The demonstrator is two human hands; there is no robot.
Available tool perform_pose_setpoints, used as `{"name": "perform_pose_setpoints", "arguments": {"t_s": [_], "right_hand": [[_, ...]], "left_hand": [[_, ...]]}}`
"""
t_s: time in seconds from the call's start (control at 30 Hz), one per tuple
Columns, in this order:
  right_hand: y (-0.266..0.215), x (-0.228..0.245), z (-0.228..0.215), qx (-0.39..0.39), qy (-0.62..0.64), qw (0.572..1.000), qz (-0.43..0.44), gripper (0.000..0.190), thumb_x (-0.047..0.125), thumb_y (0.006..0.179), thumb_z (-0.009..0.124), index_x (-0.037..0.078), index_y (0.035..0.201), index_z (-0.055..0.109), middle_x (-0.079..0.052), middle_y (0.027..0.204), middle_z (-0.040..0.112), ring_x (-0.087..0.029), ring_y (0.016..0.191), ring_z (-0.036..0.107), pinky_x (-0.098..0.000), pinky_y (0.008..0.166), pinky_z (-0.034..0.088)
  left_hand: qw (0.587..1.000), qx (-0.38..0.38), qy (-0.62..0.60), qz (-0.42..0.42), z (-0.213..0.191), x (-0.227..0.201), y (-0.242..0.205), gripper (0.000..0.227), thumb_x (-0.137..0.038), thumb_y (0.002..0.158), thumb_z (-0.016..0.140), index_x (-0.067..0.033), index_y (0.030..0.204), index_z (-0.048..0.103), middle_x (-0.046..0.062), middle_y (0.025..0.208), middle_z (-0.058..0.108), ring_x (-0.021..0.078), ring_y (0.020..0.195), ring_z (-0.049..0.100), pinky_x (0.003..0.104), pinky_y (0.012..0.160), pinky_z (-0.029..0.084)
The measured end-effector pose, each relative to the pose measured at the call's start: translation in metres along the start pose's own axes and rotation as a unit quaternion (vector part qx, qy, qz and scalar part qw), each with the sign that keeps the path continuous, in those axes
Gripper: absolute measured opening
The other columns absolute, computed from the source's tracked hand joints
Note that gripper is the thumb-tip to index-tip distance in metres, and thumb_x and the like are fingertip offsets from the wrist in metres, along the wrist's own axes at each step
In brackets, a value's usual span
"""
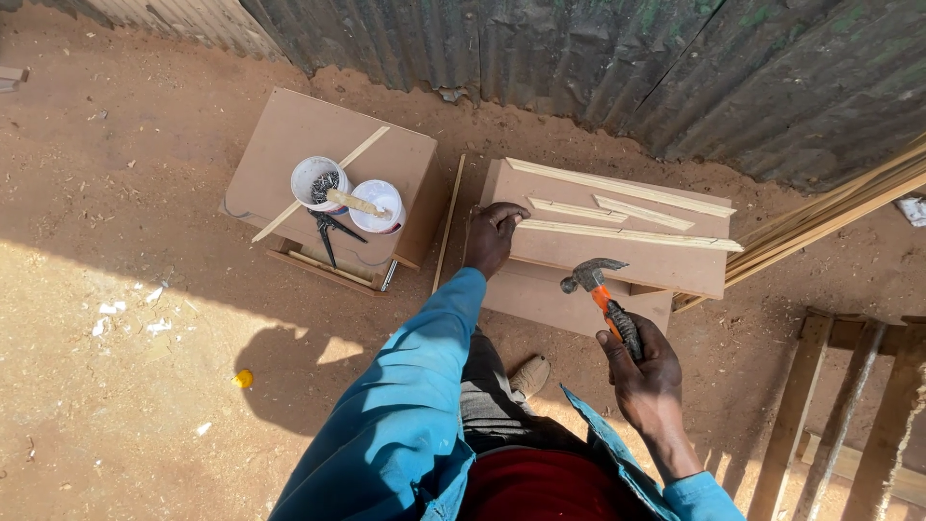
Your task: Attaching wooden strips to a drawer frame using glue and a hammer
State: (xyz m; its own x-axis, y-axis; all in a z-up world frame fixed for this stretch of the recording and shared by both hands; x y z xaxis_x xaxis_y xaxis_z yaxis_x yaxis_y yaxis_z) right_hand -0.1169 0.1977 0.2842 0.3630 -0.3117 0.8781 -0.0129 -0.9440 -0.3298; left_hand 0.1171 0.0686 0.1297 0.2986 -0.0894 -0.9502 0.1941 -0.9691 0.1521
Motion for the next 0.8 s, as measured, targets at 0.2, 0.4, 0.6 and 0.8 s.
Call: {"name": "perform_pose_setpoints", "arguments": {"t_s": [0.2,0.4,0.6,0.8], "right_hand": [[0.003,0.000,0.003,-0.002,0.003,1.000,0.012,0.028,0.022,0.087,0.062,0.005,0.109,0.060,-0.004,0.059,0.042,-0.015,0.045,0.042,-0.0298,0.040,0.039],[0.003,0.001,0.004,0.000,-0.009,1.000,0.025,0.028,0.025,0.087,0.062,0.006,0.108,0.061,-0.004,0.060,0.042,-0.015,0.047,0.042,-0.0307,0.043,0.039],[0.003,0.002,0.007,0.009,0.002,1.000,0.016,0.027,0.023,0.088,0.061,0.007,0.109,0.061,-0.003,0.059,0.038,-0.014,0.047,0.037,-0.0298,0.041,0.036],[0.015,0.038,0.019,-0.031,-0.026,0.992,-0.116,0.041,0.012,0.087,0.067,0.002,0.126,0.057,-0.019,0.067,0.059,-0.021,0.054,0.059,-0.0330,0.053,0.046]], "left_hand": [[1.000,-0.003,-0.006,0.013,0.004,0.007,0.000,0.021,-0.001,0.090,0.051,-0.0114,0.093,0.069,0.002,0.098,0.071,0.0194,0.096,0.064,0.035,0.101,0.035],[1.000,-0.008,-0.003,0.025,0.004,0.007,0.000,0.020,0.000,0.089,0.053,-0.0103,0.092,0.070,0.003,0.097,0.072,0.0201,0.093,0.065,0.035,0.097,0.040],[0.998,-0.018,0.003,0.060,0.004,0.006,-0.002,0.020,0.001,0.089,0.053,-0.0110,0.090,0.069,0.001,0.096,0.071,0.0186,0.091,0.065,0.036,0.098,0.035],[0.998,-0.005,0.048,0.037,0.013,0.040,0.001,0.019,-0.010,0.095,0.056,-0.0230,0.091,0.069,-0.006,0.095,0.071,0.0132,0.101,0.064,0.031,0.105,0.024]]}}
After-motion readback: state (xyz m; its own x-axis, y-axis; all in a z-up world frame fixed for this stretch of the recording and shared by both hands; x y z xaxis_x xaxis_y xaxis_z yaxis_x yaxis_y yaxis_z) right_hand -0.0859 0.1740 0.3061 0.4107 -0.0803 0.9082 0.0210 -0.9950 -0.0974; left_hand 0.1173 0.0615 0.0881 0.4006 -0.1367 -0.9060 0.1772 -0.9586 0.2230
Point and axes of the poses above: each hand's wrist, its own y-axis towards the middle knuckle, its own z-axis out of the palm, x = y × z, the point moved 2 cm from there along y, towards the middle knuckle
